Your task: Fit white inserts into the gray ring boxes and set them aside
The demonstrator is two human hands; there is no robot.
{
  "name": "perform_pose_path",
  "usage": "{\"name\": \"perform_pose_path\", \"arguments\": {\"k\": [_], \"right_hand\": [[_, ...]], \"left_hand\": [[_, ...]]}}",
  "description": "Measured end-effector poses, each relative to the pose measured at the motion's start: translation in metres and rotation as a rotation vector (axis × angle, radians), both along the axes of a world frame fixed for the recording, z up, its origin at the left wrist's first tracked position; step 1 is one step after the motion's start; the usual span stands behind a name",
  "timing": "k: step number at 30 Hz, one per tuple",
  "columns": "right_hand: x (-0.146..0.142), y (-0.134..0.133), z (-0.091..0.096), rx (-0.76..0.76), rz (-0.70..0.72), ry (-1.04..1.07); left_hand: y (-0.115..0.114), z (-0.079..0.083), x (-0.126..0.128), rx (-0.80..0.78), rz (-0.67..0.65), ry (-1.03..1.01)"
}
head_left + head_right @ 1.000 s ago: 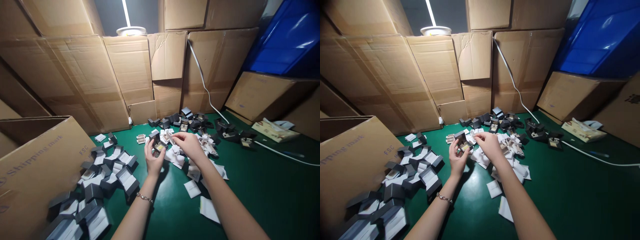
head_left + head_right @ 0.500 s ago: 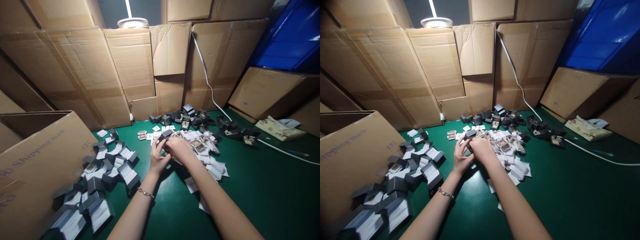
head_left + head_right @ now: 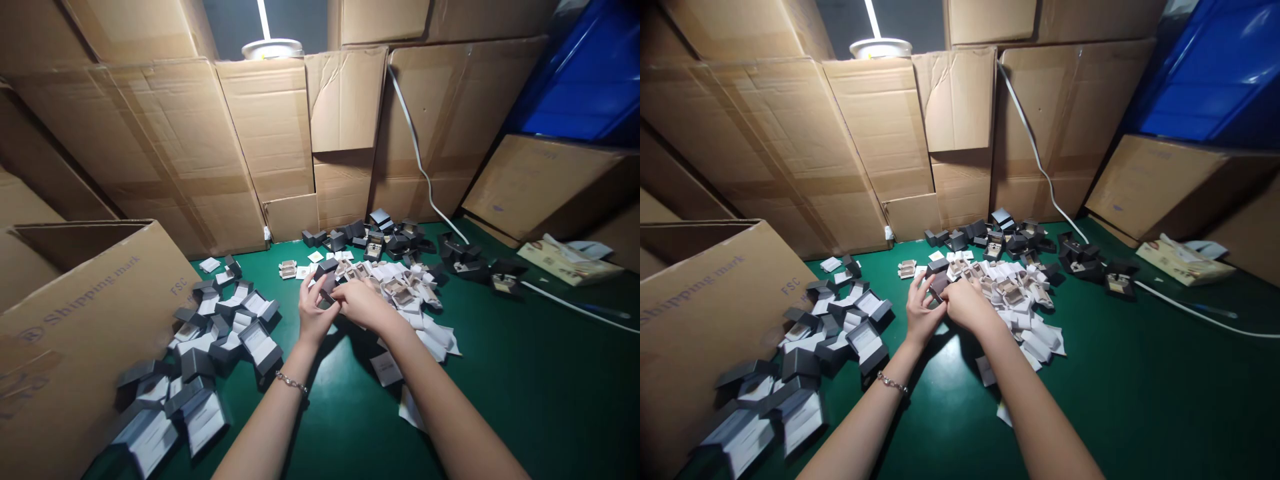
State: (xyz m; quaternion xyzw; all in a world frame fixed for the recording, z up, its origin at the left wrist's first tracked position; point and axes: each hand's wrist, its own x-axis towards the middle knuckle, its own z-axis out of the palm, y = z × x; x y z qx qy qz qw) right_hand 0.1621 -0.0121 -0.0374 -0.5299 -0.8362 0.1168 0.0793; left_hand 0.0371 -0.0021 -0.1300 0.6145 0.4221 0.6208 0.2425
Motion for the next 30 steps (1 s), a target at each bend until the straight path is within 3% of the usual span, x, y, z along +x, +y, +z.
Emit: {"name": "perform_pose_path", "arguments": {"k": [4,7,11,14,17,21,30], "right_hand": [[-0.003,-0.006,0.006,-0.041,-0.029,0.04],[0.003,-0.002,0.009,-0.04,-0.08,0.248],[0.014,0.01,0.003,0.095,-0.35,0.551],[0.015,0.016,-0.008,-0.019,-0.472,0.7],[0.01,0.019,-0.017,-0.169,-0.414,0.803],[0.002,0.018,-0.024,-0.154,-0.4,0.764],[-0.007,0.017,-0.042,-0.113,-0.4,0.736]], "left_hand": [[-0.002,0.004,0.002,-0.066,-0.007,-0.08],[-0.002,0.008,0.005,-0.145,-0.003,-0.172],[0.002,0.011,0.007,-0.264,-0.083,-0.384],[0.003,0.012,0.007,-0.333,-0.141,-0.462],[0.002,0.013,0.008,-0.407,-0.281,-0.518],[0.002,0.013,0.012,-0.459,-0.442,-0.565],[0.004,0.008,0.013,-0.672,-0.341,-0.561]]}}
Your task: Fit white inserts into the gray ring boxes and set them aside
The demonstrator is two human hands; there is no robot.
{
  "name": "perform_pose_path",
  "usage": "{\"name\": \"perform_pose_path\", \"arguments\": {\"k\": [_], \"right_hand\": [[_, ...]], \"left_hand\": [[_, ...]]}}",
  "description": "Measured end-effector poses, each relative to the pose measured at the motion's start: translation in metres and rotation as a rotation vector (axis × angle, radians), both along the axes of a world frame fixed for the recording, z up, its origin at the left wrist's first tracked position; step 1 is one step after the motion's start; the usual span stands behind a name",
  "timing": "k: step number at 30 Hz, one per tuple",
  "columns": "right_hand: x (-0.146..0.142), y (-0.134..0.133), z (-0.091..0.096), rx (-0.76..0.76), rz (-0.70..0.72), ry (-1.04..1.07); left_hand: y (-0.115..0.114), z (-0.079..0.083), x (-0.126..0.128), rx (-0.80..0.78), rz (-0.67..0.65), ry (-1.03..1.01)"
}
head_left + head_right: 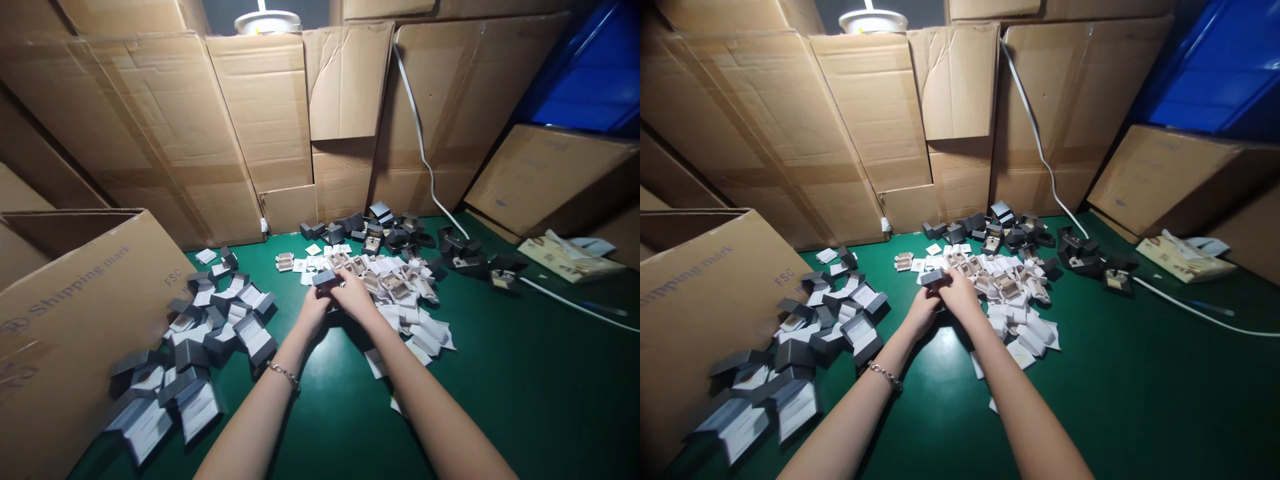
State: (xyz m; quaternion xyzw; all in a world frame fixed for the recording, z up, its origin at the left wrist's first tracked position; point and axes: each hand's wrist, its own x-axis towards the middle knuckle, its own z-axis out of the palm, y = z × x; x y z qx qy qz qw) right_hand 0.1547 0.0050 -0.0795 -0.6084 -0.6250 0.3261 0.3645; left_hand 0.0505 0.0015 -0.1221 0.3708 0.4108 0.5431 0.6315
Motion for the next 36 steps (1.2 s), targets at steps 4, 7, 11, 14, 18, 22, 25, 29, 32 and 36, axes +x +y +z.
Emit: {"name": "perform_pose_path", "arguments": {"k": [4,7,11,14,18,22,25,29,32,36], "right_hand": [[0.0,-0.001,0.001,-0.025,-0.002,0.014],[0.0,-0.003,0.005,-0.021,-0.006,-0.024],[-0.003,-0.007,0.009,-0.008,-0.054,-0.061],[-0.008,-0.01,0.01,0.002,-0.084,-0.086],[-0.01,-0.014,0.02,0.011,0.059,-0.148],[0.0,-0.015,0.039,-0.044,0.193,-0.146],[0.019,-0.011,0.051,-0.039,0.228,-0.192],[0.059,0.002,0.053,0.073,-0.05,-0.384],[0.087,0.011,0.045,0.046,-0.273,-0.62],[0.101,0.016,0.031,-0.075,-0.351,-0.727]], "left_hand": [[-0.003,0.004,0.0,0.007,-0.048,-0.016],[-0.004,0.005,-0.001,0.071,-0.018,0.062],[-0.003,0.002,-0.002,0.072,0.024,0.12],[-0.002,-0.001,-0.001,0.043,0.032,0.059],[-0.004,0.003,-0.001,-0.029,0.057,-0.066],[-0.006,0.012,-0.002,-0.191,0.009,-0.195],[-0.003,0.015,-0.002,-0.241,0.049,-0.226],[0.001,0.012,-0.002,-0.251,0.069,-0.207],[-0.001,0.01,-0.001,-0.236,0.06,-0.187],[-0.004,0.011,0.0,-0.2,0.054,-0.149]]}}
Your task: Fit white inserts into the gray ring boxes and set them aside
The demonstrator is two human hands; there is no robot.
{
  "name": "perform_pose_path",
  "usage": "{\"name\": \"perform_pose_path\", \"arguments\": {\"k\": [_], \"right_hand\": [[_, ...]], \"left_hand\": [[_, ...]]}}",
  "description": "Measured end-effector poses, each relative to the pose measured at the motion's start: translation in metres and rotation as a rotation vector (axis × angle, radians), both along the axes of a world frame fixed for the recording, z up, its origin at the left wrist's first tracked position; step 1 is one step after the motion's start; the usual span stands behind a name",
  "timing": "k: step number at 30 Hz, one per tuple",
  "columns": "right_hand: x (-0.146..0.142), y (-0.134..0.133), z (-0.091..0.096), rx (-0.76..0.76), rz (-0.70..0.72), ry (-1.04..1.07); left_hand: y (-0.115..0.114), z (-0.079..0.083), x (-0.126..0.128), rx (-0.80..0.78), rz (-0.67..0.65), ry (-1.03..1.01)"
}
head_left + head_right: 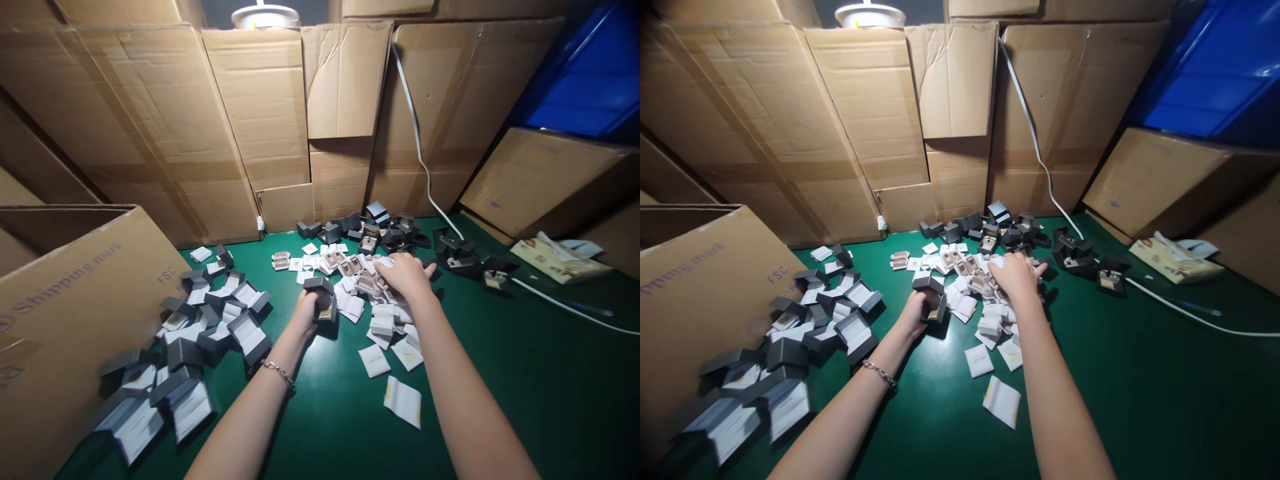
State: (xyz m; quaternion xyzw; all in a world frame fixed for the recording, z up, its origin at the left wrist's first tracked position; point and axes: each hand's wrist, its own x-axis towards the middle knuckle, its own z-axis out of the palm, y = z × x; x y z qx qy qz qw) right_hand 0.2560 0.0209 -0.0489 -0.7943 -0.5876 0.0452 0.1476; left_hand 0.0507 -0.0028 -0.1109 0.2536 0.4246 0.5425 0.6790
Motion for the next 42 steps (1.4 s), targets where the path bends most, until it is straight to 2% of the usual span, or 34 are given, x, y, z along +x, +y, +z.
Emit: {"name": "perform_pose_path", "arguments": {"k": [3,12,15,19,21,24,27,31,35,38,42], "right_hand": [[-0.005,0.002,-0.006,-0.023,0.01,0.009],[-0.019,0.005,-0.014,0.059,0.072,0.056],[-0.021,0.003,-0.005,0.185,0.122,0.115],[-0.025,-0.005,0.022,0.356,0.359,0.286],[-0.027,-0.013,0.036,0.394,0.428,0.362],[-0.032,-0.026,0.054,0.381,0.47,0.467],[-0.04,-0.039,0.066,0.341,0.541,0.605],[-0.052,-0.052,0.075,0.188,0.602,0.845],[-0.059,-0.058,0.074,0.027,0.637,1.014],[-0.064,-0.059,0.069,0.032,0.7,0.971],[-0.069,-0.059,0.062,0.146,0.723,0.765]], "left_hand": [[0.0,0.0,0.001,0.007,0.009,0.021],[0.003,0.004,0.005,-0.08,0.096,-0.01],[0.002,0.015,0.006,-0.119,0.095,-0.04],[-0.001,0.041,0.006,-0.147,0.068,-0.076],[-0.004,0.057,0.004,-0.106,0.01,-0.108],[-0.008,0.076,-0.002,-0.008,-0.032,-0.134],[-0.013,0.088,-0.012,0.051,-0.054,-0.102],[-0.018,0.094,-0.021,0.155,-0.09,-0.084],[-0.019,0.095,-0.02,0.23,-0.081,-0.093],[-0.019,0.093,-0.018,0.334,-0.042,-0.105],[-0.02,0.093,-0.018,0.407,-0.031,-0.103]]}}
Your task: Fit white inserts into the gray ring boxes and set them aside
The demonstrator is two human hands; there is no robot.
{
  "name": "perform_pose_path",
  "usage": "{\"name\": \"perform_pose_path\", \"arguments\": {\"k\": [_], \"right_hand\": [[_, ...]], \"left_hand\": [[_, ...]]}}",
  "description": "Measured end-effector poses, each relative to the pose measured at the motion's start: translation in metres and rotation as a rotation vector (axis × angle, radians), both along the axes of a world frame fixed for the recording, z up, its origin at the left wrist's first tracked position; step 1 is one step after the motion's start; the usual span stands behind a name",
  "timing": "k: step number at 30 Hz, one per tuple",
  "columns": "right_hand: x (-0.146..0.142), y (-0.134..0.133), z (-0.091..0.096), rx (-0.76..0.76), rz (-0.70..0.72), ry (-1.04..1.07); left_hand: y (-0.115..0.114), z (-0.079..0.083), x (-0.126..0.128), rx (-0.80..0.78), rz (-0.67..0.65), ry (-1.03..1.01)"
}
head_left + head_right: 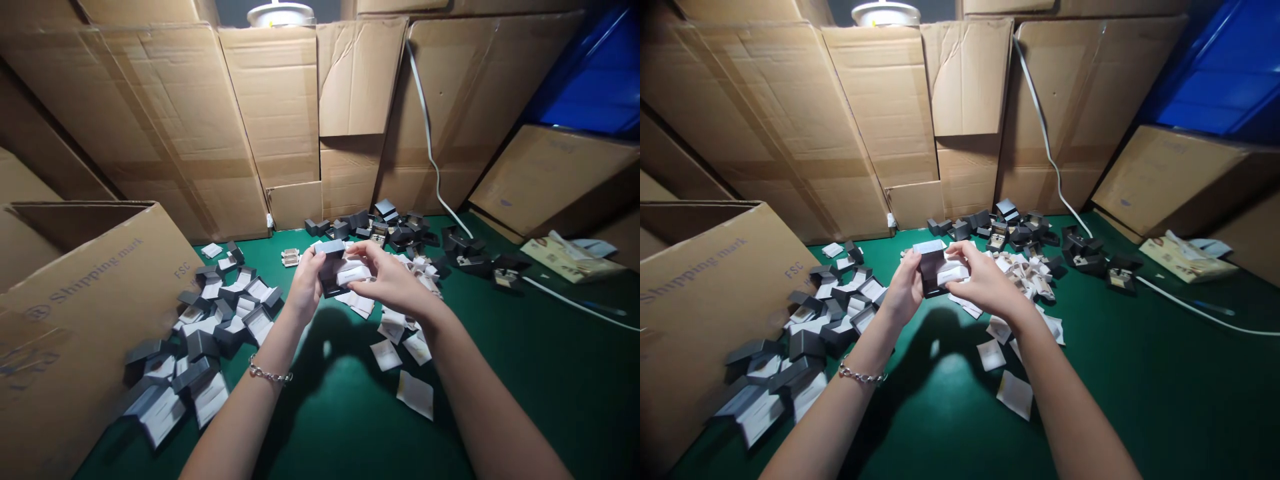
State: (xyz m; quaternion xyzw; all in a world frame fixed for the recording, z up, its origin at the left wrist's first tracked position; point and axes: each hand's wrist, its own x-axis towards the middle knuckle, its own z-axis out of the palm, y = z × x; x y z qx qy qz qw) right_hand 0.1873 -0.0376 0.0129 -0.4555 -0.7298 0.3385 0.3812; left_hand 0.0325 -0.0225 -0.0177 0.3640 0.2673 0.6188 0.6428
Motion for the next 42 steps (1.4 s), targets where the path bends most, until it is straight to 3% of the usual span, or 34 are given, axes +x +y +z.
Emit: {"name": "perform_pose_path", "arguments": {"k": [5,14,20,27,33,42], "right_hand": [[-0.005,-0.002,-0.001,0.105,-0.019,-0.099],[-0.011,-0.004,-0.002,0.073,0.007,-0.181],[-0.019,0.0,-0.012,0.012,0.043,-0.136],[-0.037,0.003,-0.033,0.107,0.113,-0.1],[-0.05,-0.001,-0.049,0.165,0.006,-0.118],[-0.047,-0.001,-0.047,0.246,-0.027,0.011]], "left_hand": [[-0.002,0.002,-0.003,0.001,0.0,0.015],[-0.001,0.001,0.001,-0.03,-0.001,-0.012],[0.001,-0.005,0.002,-0.132,0.047,0.012],[0.005,-0.006,0.0,-0.204,0.137,0.001],[0.003,0.005,-0.003,-0.282,0.119,-0.139],[-0.002,0.01,-0.002,-0.403,0.063,-0.276]]}}
